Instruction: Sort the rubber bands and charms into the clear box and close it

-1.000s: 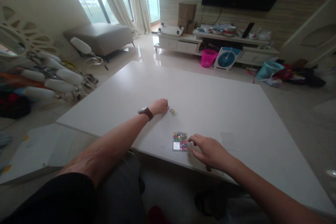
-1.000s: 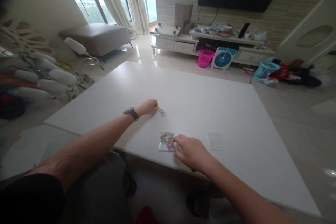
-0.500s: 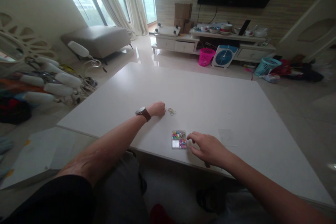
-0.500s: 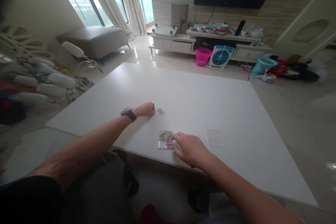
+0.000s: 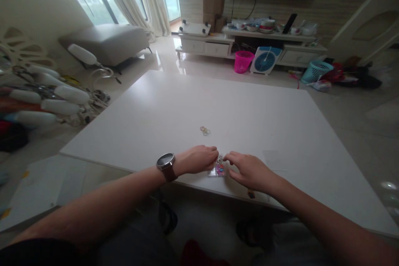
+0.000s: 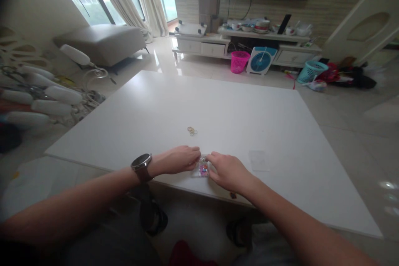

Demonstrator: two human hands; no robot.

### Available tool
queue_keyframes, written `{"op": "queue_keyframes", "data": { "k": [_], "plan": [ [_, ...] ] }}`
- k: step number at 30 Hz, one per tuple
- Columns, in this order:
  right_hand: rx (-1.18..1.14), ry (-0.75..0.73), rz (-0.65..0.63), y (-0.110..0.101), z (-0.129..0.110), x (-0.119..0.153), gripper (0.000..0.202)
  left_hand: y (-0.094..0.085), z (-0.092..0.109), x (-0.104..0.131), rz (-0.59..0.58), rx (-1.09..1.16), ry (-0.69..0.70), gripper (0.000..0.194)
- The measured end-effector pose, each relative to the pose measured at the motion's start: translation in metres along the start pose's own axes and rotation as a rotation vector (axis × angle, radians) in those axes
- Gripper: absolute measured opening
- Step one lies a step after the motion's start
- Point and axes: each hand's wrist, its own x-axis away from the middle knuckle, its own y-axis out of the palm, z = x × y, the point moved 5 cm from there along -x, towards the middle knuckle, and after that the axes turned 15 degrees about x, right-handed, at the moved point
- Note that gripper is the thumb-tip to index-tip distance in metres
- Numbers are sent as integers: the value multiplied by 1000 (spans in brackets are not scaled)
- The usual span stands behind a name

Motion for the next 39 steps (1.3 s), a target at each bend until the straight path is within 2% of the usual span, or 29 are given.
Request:
{"op": "queue_keyframes", "data": {
  "k": [4,11,17,22,33,39],
  "plan": [
    [13,-7,-6,1,-1,-3,17,12,9,-1,-32,-45,86,6],
    [41,-1,-33,0,-2,-2,21,23,5,-3,-46,-68,115,7],
    [28,3,-43,-4,-5,2,22,15,4,-3,-32,-19,49,15],
    [38,-13,-45,-7,-8,5,20,7,5,-1,-27,12,25,11],
    [50,-61,-39,-7,-13,5,20,2,3,-4,-17,65,30,8],
    [61,-58,-51,-6,-13,4,21,-1,2,-3,-29,66,-25,12]
  ]
}}
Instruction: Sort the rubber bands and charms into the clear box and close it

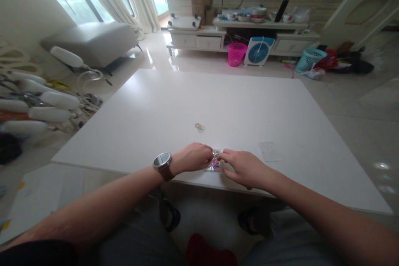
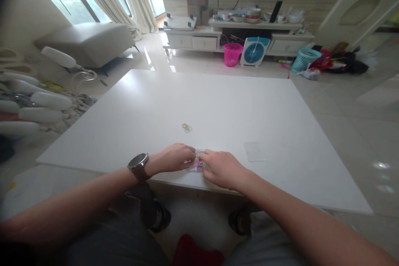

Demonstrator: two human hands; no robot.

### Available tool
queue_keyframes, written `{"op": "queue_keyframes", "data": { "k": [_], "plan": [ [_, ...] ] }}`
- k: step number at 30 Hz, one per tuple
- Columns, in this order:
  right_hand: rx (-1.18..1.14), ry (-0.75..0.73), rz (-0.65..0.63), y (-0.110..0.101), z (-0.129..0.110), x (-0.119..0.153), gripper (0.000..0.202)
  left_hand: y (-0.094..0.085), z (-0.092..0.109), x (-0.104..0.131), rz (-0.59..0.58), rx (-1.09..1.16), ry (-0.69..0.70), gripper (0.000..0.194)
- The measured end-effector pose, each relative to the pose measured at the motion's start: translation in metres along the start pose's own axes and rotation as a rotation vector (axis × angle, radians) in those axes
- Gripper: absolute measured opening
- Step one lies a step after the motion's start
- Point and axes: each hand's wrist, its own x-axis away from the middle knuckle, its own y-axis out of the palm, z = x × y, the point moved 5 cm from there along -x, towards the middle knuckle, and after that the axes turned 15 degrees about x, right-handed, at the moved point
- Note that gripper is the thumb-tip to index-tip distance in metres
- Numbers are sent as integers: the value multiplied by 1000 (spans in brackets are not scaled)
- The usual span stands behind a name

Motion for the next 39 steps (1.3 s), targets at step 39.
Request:
{"op": "queue_keyframes", "data": {
  "k": [39],
  "plan": [
    [9,42,-6,0,1,14,20,-29,-116,-18,406,244,-314,23]
  ]
}}
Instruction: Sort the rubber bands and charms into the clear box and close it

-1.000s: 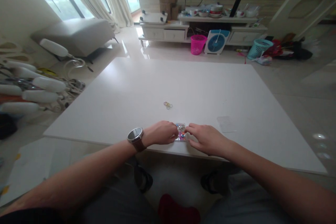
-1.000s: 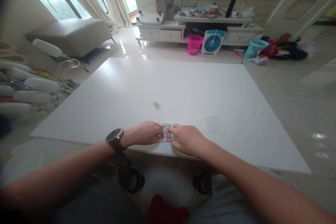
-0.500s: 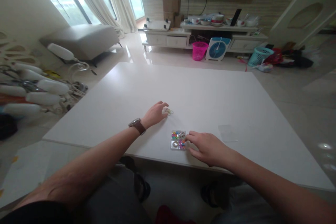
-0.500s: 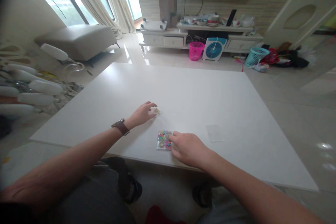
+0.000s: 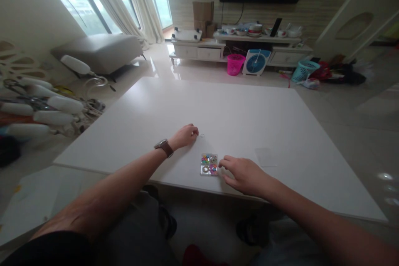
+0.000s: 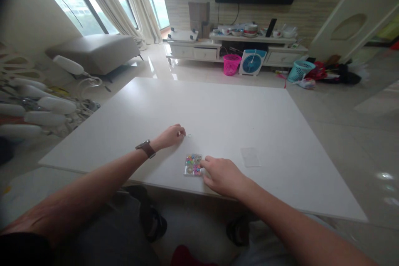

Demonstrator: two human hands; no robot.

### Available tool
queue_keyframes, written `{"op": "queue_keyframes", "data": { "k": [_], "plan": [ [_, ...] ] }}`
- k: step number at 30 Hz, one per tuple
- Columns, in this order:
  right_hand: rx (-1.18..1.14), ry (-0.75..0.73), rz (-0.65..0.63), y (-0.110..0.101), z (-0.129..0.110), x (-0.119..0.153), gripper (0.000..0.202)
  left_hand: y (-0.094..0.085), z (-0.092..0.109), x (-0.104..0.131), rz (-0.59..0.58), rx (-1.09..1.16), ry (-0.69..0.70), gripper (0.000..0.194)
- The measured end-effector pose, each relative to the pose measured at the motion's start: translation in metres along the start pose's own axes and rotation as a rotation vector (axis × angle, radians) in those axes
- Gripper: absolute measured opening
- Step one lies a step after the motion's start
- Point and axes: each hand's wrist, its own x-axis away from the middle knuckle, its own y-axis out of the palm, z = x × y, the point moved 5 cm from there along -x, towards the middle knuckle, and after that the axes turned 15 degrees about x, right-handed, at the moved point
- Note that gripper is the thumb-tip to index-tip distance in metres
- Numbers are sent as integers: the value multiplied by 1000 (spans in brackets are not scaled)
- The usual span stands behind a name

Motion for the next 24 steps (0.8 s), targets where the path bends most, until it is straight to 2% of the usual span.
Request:
{"op": "queue_keyframes", "data": {
  "k": [11,18,24],
  "plan": [
    [-36,-28,-32,-3,-2,2,18,-26,-3,8,-37,40,-56,20],
    [-51,-55,-41,-1,-3,-5,19,-25,-1,12,-141,27,-108,17],
    [-38,-64,-40,1,-4,-10,17,-25,-3,12,-146,35,-94,16]
  ]
}}
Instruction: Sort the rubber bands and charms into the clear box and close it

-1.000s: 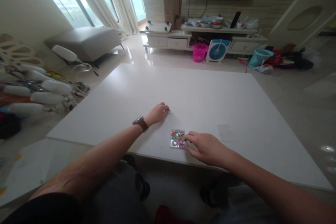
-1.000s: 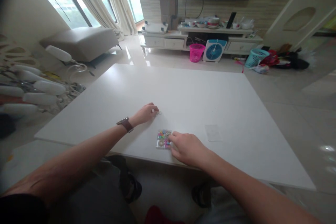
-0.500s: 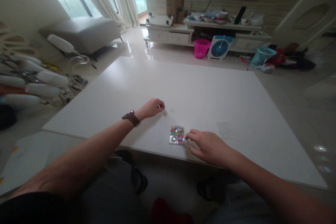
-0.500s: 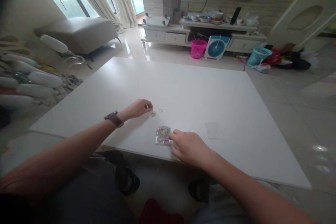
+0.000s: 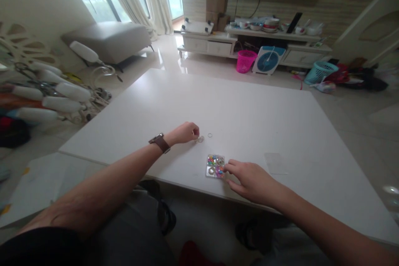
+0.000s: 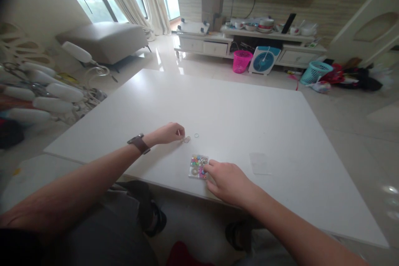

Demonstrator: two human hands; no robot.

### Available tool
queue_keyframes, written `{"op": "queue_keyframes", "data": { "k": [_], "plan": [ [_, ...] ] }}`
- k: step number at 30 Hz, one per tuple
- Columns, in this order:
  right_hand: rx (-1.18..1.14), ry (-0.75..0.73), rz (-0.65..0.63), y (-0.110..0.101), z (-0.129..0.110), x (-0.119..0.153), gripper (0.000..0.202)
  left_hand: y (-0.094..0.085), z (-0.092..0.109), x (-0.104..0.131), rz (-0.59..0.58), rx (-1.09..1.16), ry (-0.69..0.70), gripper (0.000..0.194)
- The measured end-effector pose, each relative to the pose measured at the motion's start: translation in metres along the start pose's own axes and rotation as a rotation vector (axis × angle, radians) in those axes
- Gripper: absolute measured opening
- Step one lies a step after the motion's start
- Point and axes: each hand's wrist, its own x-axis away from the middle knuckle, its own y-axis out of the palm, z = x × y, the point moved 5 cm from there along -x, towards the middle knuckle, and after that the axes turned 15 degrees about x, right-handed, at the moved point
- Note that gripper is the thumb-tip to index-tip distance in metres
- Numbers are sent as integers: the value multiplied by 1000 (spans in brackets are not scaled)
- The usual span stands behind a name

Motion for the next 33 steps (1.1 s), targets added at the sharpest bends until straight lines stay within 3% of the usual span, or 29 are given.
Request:
{"op": "queue_keyframes", "data": {
  "k": [13,18,33],
  "plan": [
    [32,24,12,7,4,10,16,-4,-6,11,-67,-61,-56,14],
    [7,24,-20,10,4,12,16,1,-10,6,-44,-76,-35,26],
    [-13,-26,-35,0,-4,7,25,13,-15,-4,-139,-140,-37,15]
  ]
}}
